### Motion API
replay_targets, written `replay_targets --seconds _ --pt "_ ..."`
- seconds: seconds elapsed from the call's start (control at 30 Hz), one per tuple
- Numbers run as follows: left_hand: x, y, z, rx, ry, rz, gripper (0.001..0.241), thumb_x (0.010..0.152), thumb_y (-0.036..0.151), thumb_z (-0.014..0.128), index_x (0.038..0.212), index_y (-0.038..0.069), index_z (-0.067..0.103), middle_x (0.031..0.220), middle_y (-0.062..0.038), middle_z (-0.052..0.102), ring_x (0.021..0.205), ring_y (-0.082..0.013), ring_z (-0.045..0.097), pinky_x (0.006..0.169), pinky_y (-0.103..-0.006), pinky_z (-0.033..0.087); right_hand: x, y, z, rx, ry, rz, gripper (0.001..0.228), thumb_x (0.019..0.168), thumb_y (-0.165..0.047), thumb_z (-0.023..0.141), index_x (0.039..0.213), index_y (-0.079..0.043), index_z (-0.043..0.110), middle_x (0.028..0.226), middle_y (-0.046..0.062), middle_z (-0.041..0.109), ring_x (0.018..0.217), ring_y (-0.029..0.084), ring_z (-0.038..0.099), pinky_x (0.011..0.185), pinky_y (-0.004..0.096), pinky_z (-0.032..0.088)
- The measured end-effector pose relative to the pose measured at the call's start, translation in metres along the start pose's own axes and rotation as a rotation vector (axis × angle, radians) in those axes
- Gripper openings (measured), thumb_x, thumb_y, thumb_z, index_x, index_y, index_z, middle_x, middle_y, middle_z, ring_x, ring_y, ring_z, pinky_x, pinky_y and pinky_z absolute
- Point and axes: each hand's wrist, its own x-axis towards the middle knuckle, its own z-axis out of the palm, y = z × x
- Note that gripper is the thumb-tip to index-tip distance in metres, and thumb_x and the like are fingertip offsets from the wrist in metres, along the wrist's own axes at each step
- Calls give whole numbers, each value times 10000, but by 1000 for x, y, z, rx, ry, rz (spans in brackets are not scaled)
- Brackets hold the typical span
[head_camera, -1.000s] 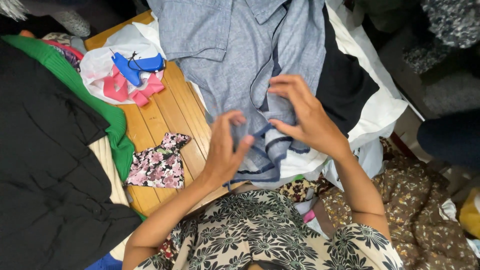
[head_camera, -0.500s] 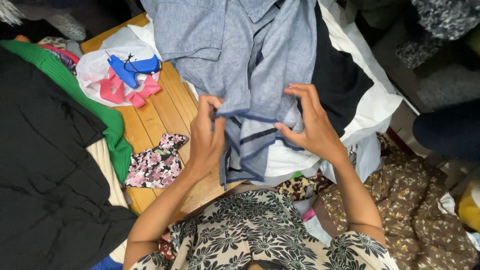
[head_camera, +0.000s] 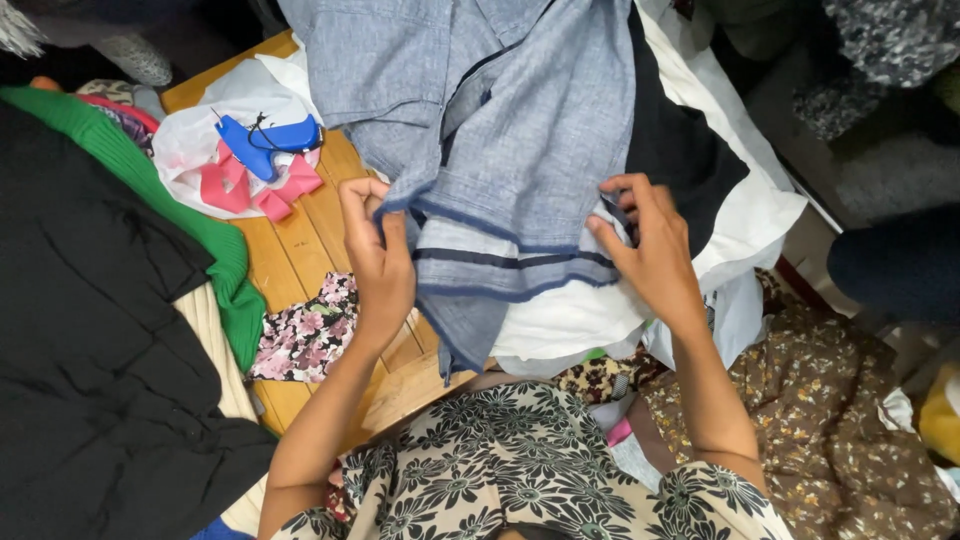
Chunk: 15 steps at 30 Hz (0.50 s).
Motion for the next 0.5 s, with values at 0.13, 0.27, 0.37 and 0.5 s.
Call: replay_targets --seconds 0.13,0.27,0.37,0.5 --pt "-6 -4 5 -21 -15 -20 40 1080 103 410 1111 80 420 750 -44 518 653 -129 462 634 -281 405 1 20 1 112 53 -33 120 1001 -189 693 1112 -191 648 998 114 748 843 380 720 731 412 553" --pt "-11 -4 9 -17 -55 -11 47 1074 105 430 1110 74 426 751 -62 544 664 -137 487 646 -292 435 -5 21 -23 -87 216 -129 21 1078 -123 671 1087 -116 653 931 162 738 764 386 691 686 435 524" --pt "-11 21 15 -46 -94 21 49 1086 133 428 1091 85 432 777 -30 513 646 -118 479 632 -272 401 -8 35 -55 -264 375 -201 26 1146 -77 661 1129 -58 663 962 142 708 754 327 634 696 433 465" --pt "-18 42 30 -135 -235 10 140 1043 -33 439 1090 99 432 748 12 460 569 -93 402 507 -250 305 -13 43 -105 -445 702 -313 55 1211 22 657 1176 62 674 975 182 691 836 337 643 743 470 444"
